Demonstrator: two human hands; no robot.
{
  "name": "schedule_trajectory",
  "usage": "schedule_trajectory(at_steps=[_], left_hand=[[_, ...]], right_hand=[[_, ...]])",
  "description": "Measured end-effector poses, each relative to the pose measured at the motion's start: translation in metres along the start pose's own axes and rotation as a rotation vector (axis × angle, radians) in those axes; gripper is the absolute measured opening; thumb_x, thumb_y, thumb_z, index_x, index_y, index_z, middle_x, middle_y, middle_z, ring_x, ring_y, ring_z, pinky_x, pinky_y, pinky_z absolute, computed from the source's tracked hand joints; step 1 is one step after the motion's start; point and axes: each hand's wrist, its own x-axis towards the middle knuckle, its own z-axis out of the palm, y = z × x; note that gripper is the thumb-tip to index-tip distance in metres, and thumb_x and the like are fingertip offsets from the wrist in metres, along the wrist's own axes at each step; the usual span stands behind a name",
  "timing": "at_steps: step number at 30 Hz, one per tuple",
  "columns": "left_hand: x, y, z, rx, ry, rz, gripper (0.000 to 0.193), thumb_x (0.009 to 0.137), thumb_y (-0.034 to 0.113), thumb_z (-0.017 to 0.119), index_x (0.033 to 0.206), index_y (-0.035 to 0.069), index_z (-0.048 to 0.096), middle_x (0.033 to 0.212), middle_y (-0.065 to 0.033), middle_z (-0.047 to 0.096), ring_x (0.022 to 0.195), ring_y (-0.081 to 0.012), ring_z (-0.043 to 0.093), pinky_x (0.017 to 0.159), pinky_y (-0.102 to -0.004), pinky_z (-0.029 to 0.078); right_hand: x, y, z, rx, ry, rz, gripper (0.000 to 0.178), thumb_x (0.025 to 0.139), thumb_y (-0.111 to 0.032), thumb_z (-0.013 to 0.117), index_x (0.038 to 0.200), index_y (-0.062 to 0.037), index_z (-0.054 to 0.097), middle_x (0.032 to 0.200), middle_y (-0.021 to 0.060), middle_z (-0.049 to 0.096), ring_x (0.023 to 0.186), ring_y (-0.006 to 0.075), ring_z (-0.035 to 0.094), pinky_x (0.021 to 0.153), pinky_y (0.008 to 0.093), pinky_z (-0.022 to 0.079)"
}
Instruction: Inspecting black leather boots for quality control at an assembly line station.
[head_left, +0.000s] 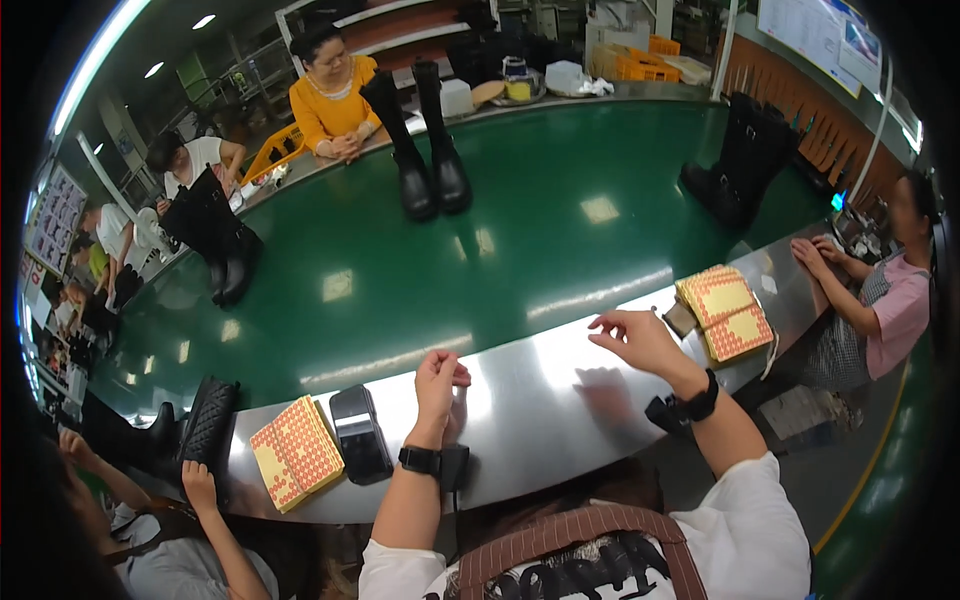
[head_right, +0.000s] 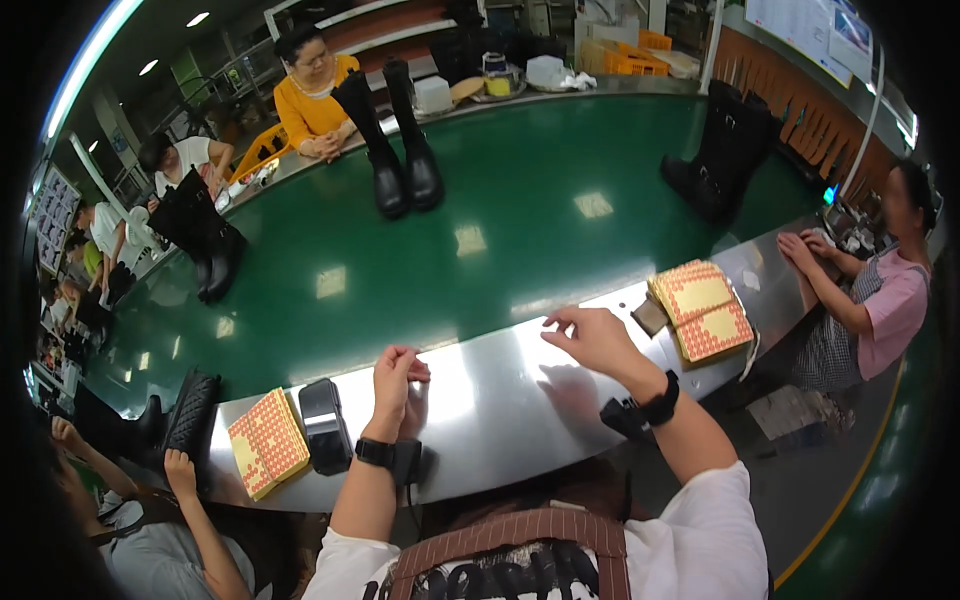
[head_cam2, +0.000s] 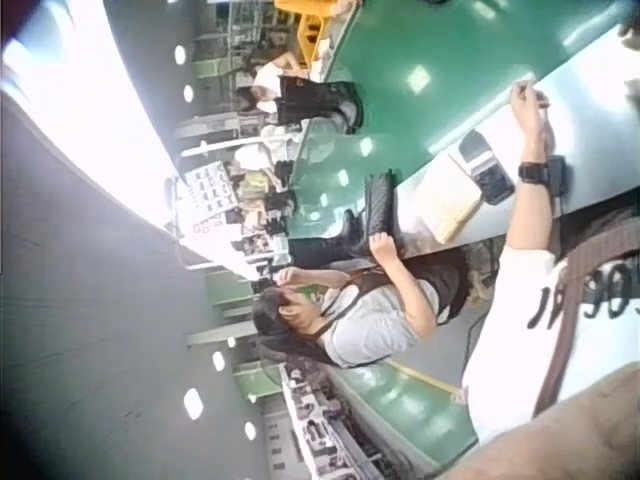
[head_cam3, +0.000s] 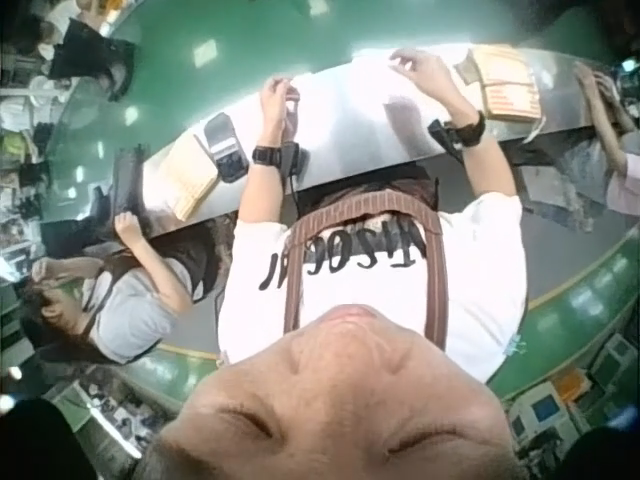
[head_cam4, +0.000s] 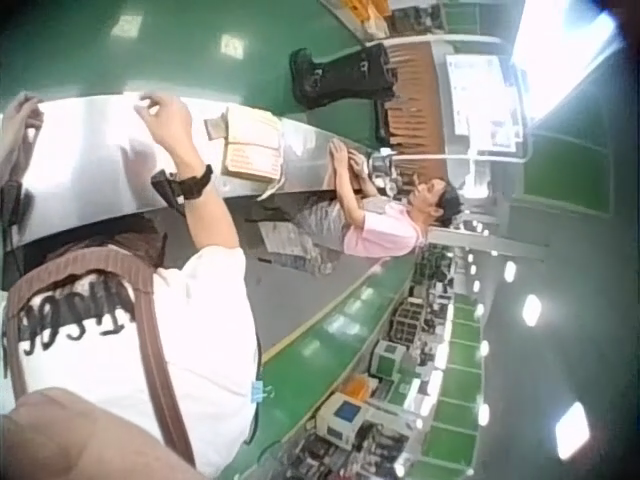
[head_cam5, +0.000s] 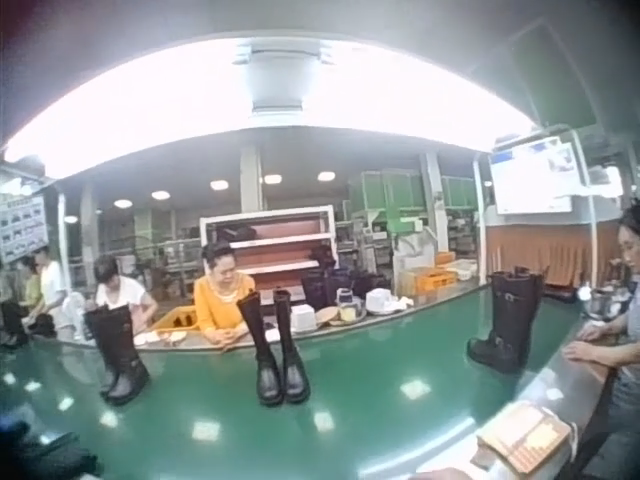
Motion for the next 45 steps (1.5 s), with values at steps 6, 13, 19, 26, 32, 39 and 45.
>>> schedule_trajectory(at_steps=[6,13,19,26,32,39,45], left_hand=[[0.0,-0.006,0.001,0.044,-0.025,0.077,0.013,0.092,0.011,0.05,0.091,0.0,0.056,0.074,-0.0075,0.059,0.063,-0.013,0.06,0.062,-0.0227,0.053],[-0.005,-0.001,0.001,0.017,-0.052,0.081,0.014,0.093,0.013,0.051,0.094,0.0,0.057,0.078,-0.0079,0.061,0.069,-0.014,0.061,0.066,-0.0239,0.053],[-0.004,-0.001,0.0,0.036,-0.044,0.072,0.013,0.093,0.01,0.05,0.096,-0.001,0.057,0.079,-0.0081,0.06,0.07,-0.0141,0.061,0.068,-0.0237,0.054],[-0.002,-0.003,0.001,0.038,-0.023,0.073,0.013,0.093,0.01,0.051,0.096,-0.001,0.057,0.079,-0.0083,0.06,0.071,-0.0142,0.061,0.067,-0.0234,0.054],[-0.001,-0.004,0.001,0.0,-0.014,0.031,0.015,0.093,0.014,0.052,0.095,0.0,0.056,0.076,-0.0079,0.059,0.071,-0.0149,0.062,0.065,-0.0242,0.054],[-0.003,-0.001,0.006,0.044,0.03,0.034,0.016,0.091,0.016,0.055,0.096,0.001,0.057,0.077,-0.0063,0.06,0.068,-0.0119,0.061,0.064,-0.022,0.053],[-0.006,0.012,0.02,-0.021,0.084,-0.072,0.015,0.091,0.015,0.052,0.094,0.001,0.058,0.076,-0.006,0.059,0.064,-0.012,0.059,0.058,-0.0221,0.05]], right_hand=[[0.034,-0.003,0.008,0.349,-0.005,-0.141,0.022,0.085,-0.021,0.065,0.092,-0.0003,0.067,0.074,0.0021,0.064,0.065,0.0077,0.057,0.058,0.0228,0.047],[0.034,0.012,0.012,0.738,-0.096,0.08,0.021,0.084,-0.025,0.066,0.088,-0.0044,0.068,0.075,0.0019,0.064,0.067,0.0079,0.054,0.063,0.0219,0.045],[0.041,0.029,0.029,0.97,-0.139,0.243,0.019,0.089,-0.024,0.061,0.097,-0.007,0.064,0.073,-0.0035,0.058,0.058,0.0031,0.042,0.056,0.0178,0.037],[0.07,0.02,0.071,1.413,-0.253,0.352,0.02,0.093,-0.028,0.056,0.094,-0.0095,0.064,0.069,-0.0063,0.053,0.06,0.0036,0.045,0.056,0.0186,0.038],[0.08,0.014,0.109,1.71,-0.405,0.492,0.022,0.094,-0.028,0.054,0.093,-0.0075,0.06,0.072,-0.0038,0.051,0.061,0.0048,0.046,0.059,0.02,0.041],[0.076,0.019,0.113,1.737,-0.409,0.398,0.019,0.094,-0.024,0.054,0.089,-0.0065,0.061,0.071,-0.0034,0.052,0.062,0.0057,0.047,0.061,0.0221,0.044],[0.076,0.018,0.114,1.704,-0.377,0.417,0.018,0.093,-0.023,0.056,0.087,-0.0065,0.062,0.071,-0.0038,0.052,0.061,0.0056,0.047,0.062,0.0222,0.044]])
